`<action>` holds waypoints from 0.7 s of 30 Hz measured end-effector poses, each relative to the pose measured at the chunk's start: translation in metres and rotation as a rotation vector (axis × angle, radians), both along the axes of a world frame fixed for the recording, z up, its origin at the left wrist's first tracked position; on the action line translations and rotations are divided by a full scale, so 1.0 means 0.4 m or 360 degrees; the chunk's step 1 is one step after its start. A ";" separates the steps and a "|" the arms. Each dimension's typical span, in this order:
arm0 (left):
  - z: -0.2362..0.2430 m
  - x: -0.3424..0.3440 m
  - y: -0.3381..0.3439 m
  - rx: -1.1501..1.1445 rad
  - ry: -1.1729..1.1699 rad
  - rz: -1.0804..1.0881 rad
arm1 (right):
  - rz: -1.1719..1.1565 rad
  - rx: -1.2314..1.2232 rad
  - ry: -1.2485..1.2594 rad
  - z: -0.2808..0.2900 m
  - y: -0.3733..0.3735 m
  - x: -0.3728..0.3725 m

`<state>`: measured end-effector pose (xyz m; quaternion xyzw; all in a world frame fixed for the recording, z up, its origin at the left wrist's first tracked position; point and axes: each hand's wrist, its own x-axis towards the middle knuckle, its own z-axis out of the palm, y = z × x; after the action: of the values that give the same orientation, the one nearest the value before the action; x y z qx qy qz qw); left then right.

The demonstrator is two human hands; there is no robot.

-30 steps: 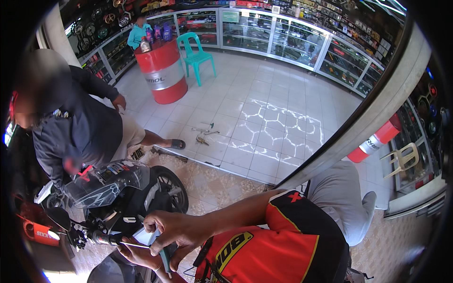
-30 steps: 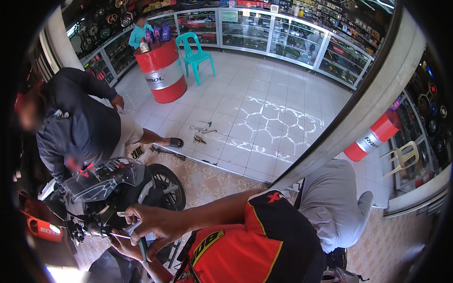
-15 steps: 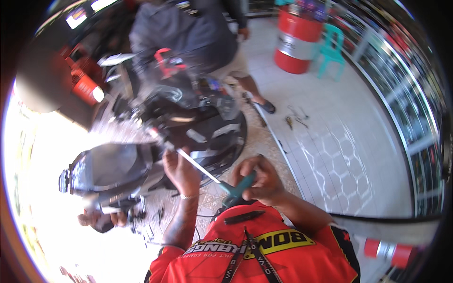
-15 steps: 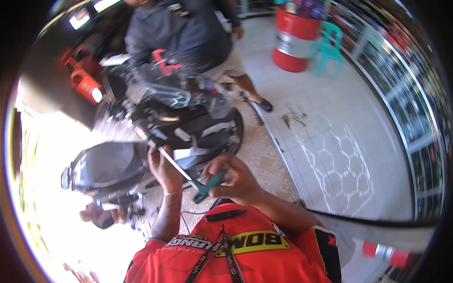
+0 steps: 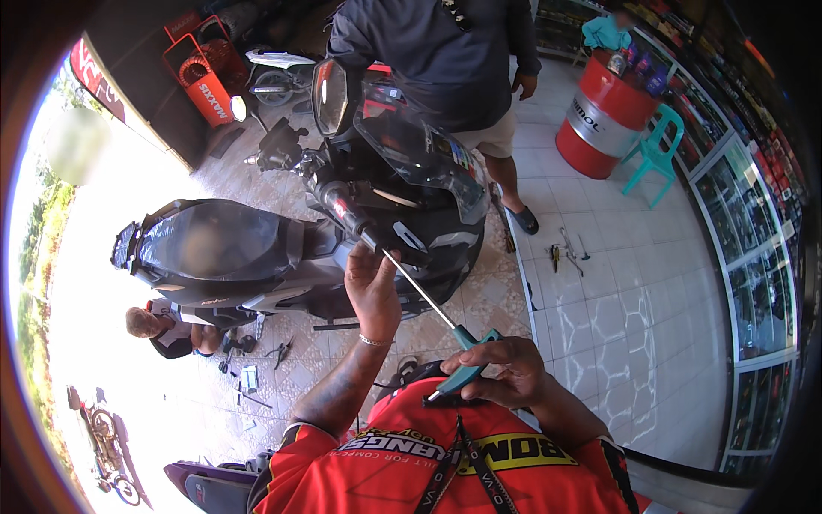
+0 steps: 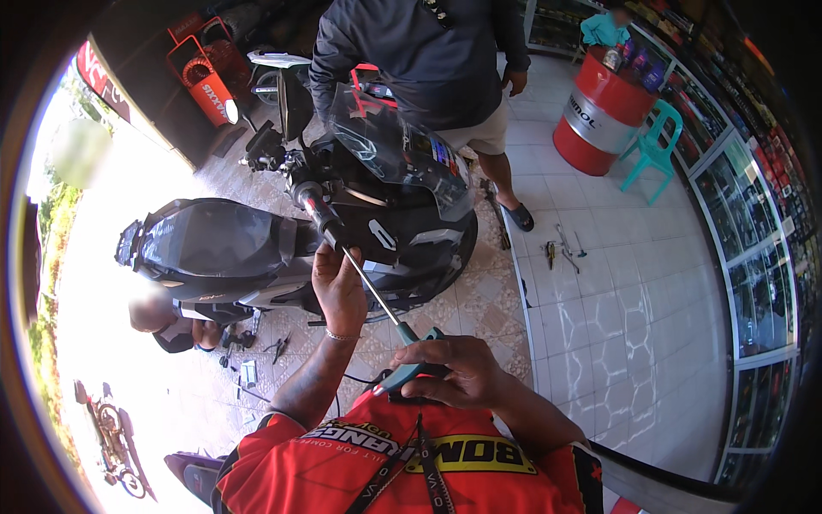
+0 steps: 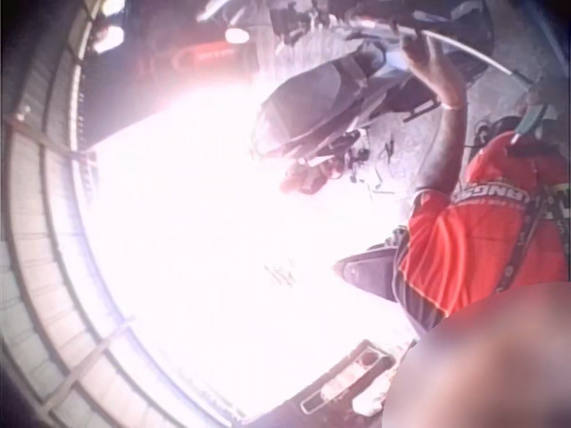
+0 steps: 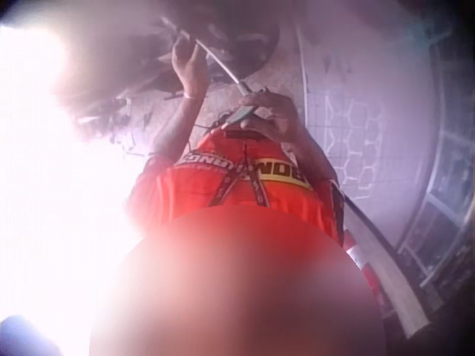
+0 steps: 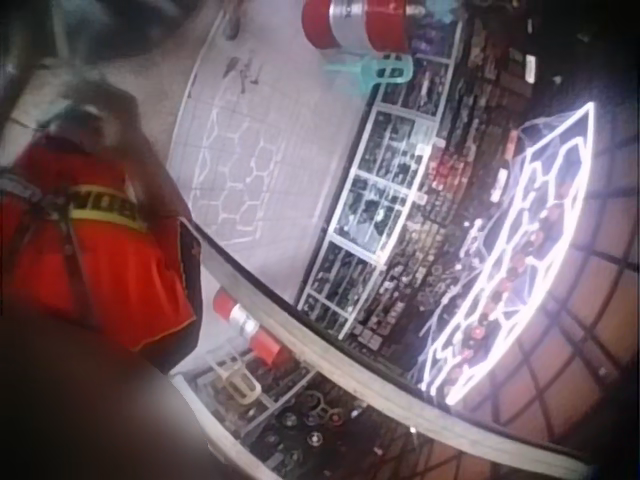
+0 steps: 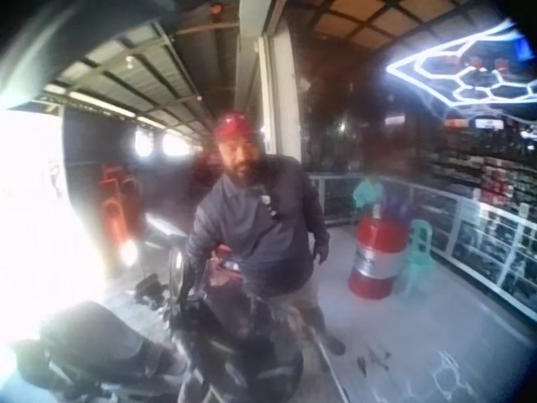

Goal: The person applies lubricant to the motorcycle handlebar area, then uses a screwdriver to adjust components near the handlebar. Later, the person kneels and uses a power drill on the rear wheel area while another person works nearby.

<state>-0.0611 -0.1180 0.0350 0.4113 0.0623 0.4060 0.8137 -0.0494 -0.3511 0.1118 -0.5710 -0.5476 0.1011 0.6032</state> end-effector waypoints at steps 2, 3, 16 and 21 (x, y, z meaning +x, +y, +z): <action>-0.002 0.000 0.000 0.0008 0.0057 0.0030 | 0.0044 0.0064 0.0087 0.019 0.015 -0.004; -0.003 0.000 0.001 0.0002 0.0073 0.0041 | -0.0105 -0.0023 -0.0142 0.035 0.012 -0.002; 0.012 0.007 -0.011 0.0024 0.0086 0.0132 | -0.0206 0.0035 0.0682 0.089 -0.005 -0.024; 0.015 0.008 -0.013 0.0006 0.0061 0.0131 | 0.0098 0.0288 0.1149 0.040 -0.002 -0.001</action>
<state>-0.0580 -0.1233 0.0410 0.4177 0.0939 0.4313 0.7942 -0.0498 -0.3520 0.1279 -0.4262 -0.3234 0.2651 0.8022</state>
